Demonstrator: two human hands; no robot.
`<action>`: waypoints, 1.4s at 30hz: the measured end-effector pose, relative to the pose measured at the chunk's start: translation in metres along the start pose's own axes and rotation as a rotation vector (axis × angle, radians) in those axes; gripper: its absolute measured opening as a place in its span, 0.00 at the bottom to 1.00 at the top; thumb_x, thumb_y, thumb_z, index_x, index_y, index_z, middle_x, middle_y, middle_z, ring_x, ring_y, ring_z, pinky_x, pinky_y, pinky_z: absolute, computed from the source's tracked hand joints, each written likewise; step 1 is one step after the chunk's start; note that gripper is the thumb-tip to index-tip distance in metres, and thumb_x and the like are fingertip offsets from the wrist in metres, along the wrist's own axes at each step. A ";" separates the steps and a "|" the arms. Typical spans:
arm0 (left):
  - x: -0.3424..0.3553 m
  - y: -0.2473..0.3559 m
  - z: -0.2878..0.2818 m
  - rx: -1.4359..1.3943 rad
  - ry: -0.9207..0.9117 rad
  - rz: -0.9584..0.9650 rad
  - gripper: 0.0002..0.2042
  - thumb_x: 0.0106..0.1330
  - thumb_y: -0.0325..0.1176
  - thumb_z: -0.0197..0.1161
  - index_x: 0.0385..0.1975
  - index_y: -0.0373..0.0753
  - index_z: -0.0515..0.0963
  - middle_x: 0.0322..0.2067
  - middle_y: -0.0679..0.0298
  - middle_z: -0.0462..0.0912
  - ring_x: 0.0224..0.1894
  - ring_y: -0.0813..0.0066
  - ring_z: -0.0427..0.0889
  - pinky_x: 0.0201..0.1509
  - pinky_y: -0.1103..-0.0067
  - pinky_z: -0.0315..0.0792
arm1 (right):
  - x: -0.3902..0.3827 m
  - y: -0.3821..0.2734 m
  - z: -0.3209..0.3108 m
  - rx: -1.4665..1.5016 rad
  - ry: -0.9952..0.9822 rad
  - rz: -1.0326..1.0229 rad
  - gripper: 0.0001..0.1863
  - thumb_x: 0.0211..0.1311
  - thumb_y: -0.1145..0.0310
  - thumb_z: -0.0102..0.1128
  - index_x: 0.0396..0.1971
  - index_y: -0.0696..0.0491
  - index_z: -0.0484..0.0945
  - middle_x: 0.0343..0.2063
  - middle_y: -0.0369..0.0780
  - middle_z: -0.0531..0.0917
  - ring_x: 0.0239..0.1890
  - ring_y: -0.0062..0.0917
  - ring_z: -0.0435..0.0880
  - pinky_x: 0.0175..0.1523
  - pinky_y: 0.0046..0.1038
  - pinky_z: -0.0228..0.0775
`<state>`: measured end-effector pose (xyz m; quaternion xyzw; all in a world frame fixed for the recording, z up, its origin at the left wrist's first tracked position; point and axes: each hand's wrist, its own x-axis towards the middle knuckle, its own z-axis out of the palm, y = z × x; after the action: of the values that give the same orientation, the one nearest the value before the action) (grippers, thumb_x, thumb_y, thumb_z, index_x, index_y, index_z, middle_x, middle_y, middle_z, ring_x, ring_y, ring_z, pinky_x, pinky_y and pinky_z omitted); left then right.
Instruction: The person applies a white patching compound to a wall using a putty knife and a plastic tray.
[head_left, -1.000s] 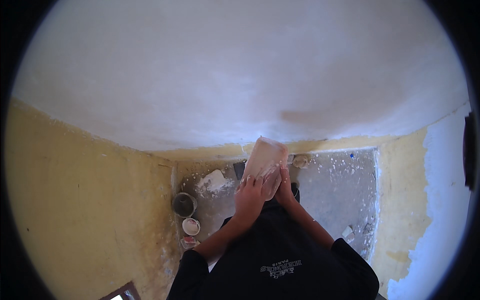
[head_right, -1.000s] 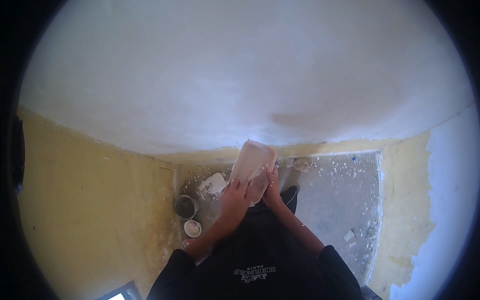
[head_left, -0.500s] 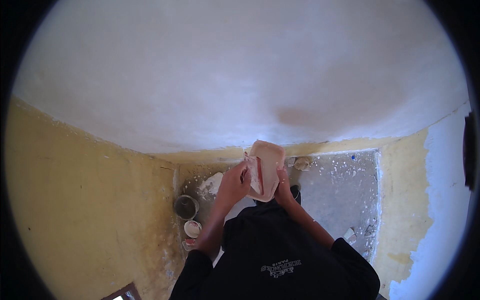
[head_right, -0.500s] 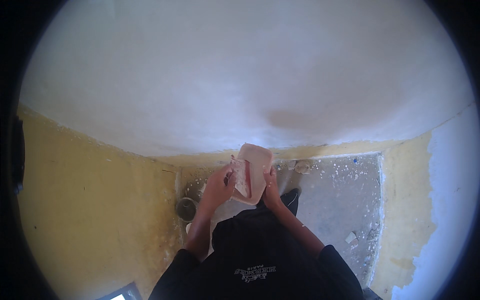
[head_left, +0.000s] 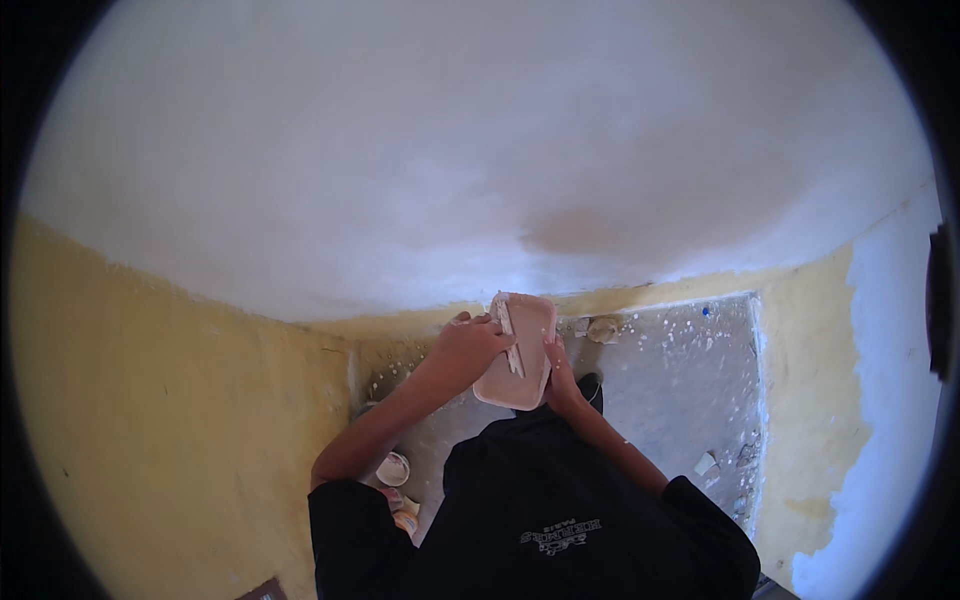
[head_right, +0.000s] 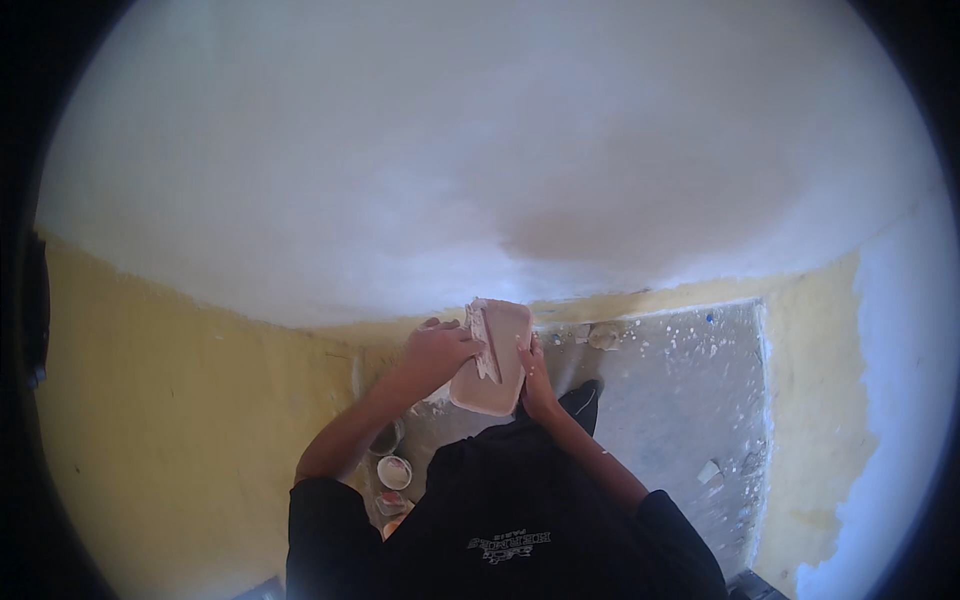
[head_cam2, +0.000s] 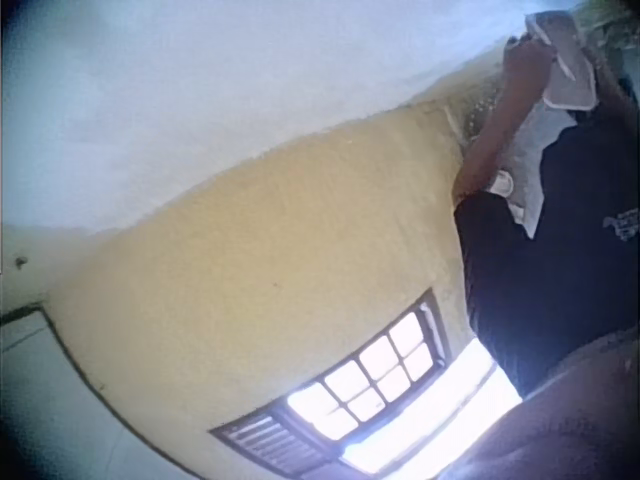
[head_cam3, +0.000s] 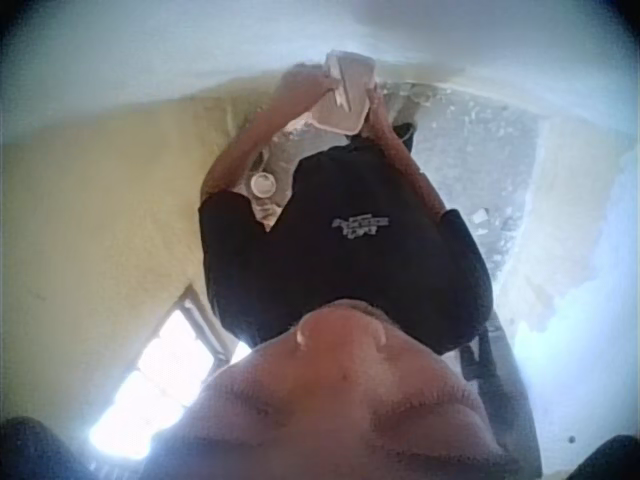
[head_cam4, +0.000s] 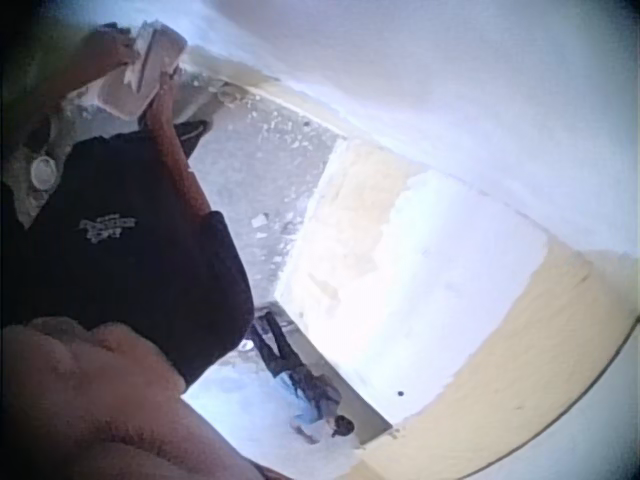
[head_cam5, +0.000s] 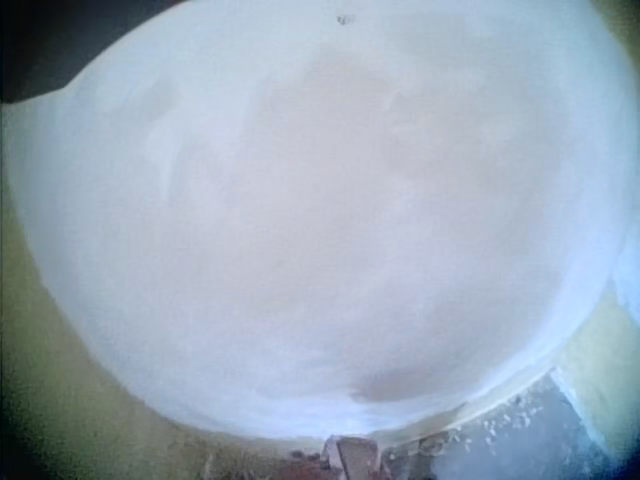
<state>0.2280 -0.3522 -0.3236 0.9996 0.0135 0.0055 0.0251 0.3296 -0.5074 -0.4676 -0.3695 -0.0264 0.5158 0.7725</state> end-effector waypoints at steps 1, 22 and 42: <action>-0.001 -0.004 -0.007 0.003 -0.001 0.009 0.10 0.59 0.34 0.60 0.39 0.52 0.83 0.33 0.69 0.82 0.43 0.70 0.82 0.48 0.71 0.74 | 0.001 0.002 0.000 0.005 0.003 -0.008 0.33 0.73 0.57 0.48 0.68 0.57 0.47 0.60 0.45 0.66 0.62 0.30 0.69 0.63 0.34 0.67; -0.024 -0.024 0.019 -0.983 0.383 -0.692 0.12 0.65 0.34 0.60 0.28 0.29 0.74 0.19 0.55 0.73 0.22 0.70 0.70 0.30 0.72 0.66 | -0.009 -0.009 0.024 -0.058 0.099 -0.049 0.34 0.73 0.55 0.48 0.67 0.58 0.49 0.58 0.45 0.68 0.61 0.29 0.69 0.63 0.32 0.66; 0.012 0.073 0.010 -0.388 0.194 -0.780 0.12 0.67 0.38 0.53 0.40 0.37 0.78 0.31 0.49 0.82 0.31 0.47 0.83 0.36 0.57 0.76 | -0.028 -0.028 0.038 -0.239 0.069 -0.033 0.41 0.70 0.52 0.52 0.68 0.62 0.43 0.62 0.49 0.62 0.64 0.31 0.63 0.67 0.32 0.58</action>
<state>0.2423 -0.4249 -0.3295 0.8914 0.3906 0.0918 0.2110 0.3224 -0.5150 -0.4135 -0.4762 -0.0671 0.4831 0.7317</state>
